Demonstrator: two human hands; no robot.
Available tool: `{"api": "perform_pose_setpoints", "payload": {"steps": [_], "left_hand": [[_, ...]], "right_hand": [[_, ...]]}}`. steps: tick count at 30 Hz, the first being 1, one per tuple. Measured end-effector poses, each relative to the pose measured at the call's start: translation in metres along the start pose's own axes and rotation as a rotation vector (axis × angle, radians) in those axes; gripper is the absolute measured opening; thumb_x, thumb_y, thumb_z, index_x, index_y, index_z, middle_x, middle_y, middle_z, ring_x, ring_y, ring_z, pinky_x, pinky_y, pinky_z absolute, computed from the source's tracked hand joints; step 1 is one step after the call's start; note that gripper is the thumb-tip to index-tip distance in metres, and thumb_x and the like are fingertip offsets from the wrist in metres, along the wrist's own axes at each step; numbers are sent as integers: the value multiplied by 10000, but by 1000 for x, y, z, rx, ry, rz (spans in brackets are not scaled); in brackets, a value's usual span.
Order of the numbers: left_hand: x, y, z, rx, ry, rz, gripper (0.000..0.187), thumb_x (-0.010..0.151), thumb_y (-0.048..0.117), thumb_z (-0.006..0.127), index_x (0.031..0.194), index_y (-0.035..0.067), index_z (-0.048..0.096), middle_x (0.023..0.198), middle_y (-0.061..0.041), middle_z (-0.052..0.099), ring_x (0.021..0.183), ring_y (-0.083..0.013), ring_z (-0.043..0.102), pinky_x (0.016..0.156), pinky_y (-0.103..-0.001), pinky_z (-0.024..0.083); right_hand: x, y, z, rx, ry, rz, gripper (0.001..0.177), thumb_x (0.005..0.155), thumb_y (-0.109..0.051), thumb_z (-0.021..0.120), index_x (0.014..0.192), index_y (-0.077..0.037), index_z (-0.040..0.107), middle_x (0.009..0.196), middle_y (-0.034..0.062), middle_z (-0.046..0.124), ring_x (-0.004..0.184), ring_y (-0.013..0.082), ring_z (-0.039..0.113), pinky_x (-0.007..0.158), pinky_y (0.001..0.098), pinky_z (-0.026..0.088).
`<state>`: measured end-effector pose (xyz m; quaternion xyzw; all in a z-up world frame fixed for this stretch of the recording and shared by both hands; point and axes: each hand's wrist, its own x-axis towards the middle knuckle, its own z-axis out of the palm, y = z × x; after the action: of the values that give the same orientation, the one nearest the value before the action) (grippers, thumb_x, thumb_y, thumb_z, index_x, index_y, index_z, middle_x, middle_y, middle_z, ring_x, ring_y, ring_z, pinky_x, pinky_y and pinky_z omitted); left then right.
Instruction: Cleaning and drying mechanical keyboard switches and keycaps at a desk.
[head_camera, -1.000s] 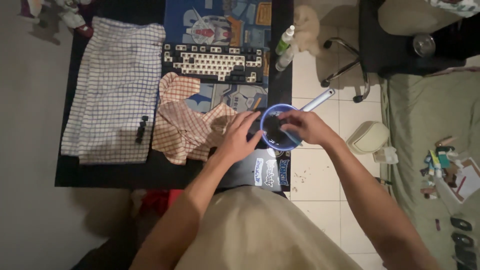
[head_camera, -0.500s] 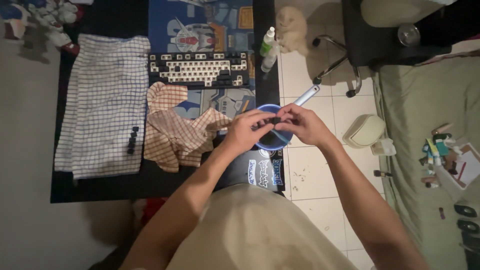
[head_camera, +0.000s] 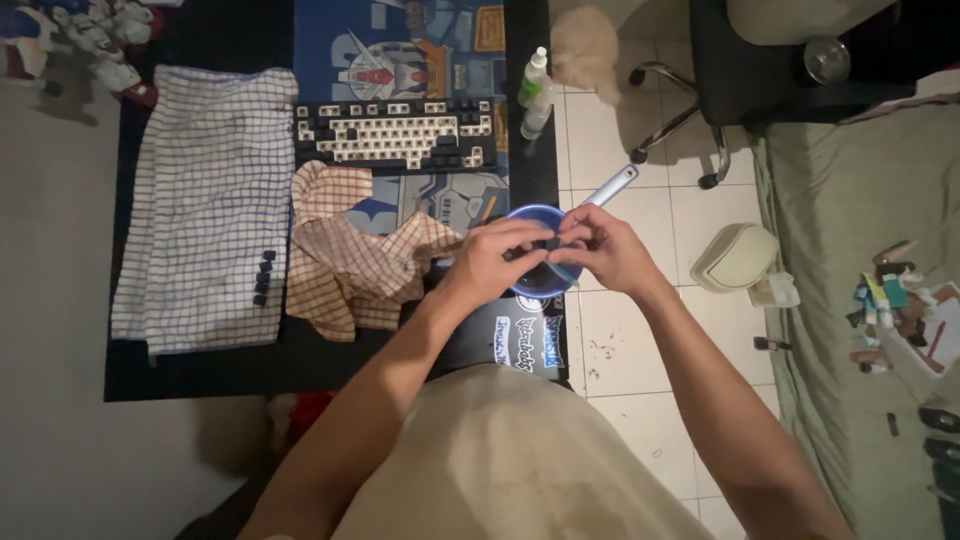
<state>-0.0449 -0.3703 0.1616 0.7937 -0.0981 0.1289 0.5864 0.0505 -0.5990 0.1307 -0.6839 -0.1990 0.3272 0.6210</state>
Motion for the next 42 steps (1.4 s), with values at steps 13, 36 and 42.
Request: {"api": "perform_pose_setpoints", "payload": {"steps": [13, 36, 42], "left_hand": [[6, 20, -6, 6, 43, -1, 246, 824, 32, 804, 1063, 20, 751, 966, -79, 748, 810, -142, 723, 724, -270, 593], [40, 96, -26, -184, 59, 101, 243, 907, 16, 841, 1139, 28, 768, 1053, -65, 757, 895, -106, 734, 806, -237, 615], [43, 97, -26, -258, 30, 86, 265, 929, 1, 819, 1185, 20, 756, 1085, -70, 750, 921, -104, 717, 834, -231, 608]], "right_hand": [[-8, -17, 10, 26, 78, -31, 237, 931, -3, 734, 1163, 30, 700, 1030, 64, 756, 957, 100, 706, 866, 252, 577], [-23, -108, -2, -25, 103, -347, 250, 923, 18, 816, 1156, 22, 727, 1019, 42, 685, 870, 56, 582, 733, 203, 457], [-21, -105, -9, -73, 95, -450, 259, 888, 12, 840, 1120, 6, 726, 972, 51, 694, 739, 57, 540, 639, 195, 407]]}}
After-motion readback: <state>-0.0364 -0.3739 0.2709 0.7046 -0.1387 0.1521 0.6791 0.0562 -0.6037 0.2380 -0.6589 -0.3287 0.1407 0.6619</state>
